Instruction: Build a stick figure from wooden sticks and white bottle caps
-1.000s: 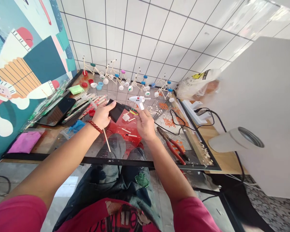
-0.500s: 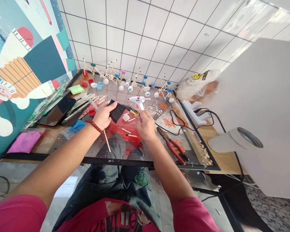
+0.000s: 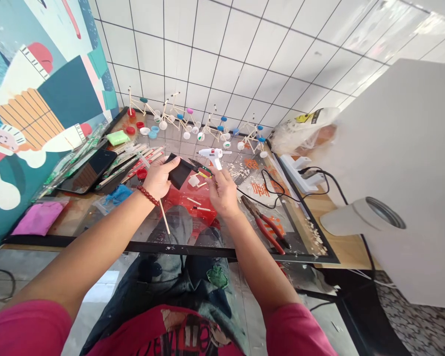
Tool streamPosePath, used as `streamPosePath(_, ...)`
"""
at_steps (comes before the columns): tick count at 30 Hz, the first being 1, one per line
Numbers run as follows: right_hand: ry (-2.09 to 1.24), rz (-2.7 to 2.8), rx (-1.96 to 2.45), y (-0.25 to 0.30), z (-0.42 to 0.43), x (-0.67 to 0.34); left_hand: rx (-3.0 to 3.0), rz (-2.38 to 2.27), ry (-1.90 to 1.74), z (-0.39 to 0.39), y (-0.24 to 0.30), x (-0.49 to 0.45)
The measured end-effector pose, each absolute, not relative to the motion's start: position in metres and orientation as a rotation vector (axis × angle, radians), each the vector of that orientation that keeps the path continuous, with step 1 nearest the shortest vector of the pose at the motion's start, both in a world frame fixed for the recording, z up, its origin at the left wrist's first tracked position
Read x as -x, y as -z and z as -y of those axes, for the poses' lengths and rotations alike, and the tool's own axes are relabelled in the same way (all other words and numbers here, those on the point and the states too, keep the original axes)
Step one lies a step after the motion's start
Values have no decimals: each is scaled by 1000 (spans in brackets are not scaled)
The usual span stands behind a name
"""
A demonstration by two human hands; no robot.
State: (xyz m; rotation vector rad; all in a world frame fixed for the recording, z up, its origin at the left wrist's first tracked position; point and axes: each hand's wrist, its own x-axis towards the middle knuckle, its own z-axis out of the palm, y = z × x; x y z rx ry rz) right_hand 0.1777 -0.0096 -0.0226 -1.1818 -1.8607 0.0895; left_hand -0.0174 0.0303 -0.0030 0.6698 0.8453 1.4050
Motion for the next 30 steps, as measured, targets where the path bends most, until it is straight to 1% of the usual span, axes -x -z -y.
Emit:
streamPosePath(7,-50,1889,1149,23,10,-177,-690,-838,-1356,-21,-2,10)
streamPosePath(15,-82,1891,1163,24,11,-174,-728,-834,-1324,-17,-4,8)
streamPosePath(30,-1,1890,1133,22,12,-173,-735,-857,-1342,-18,-6,10)
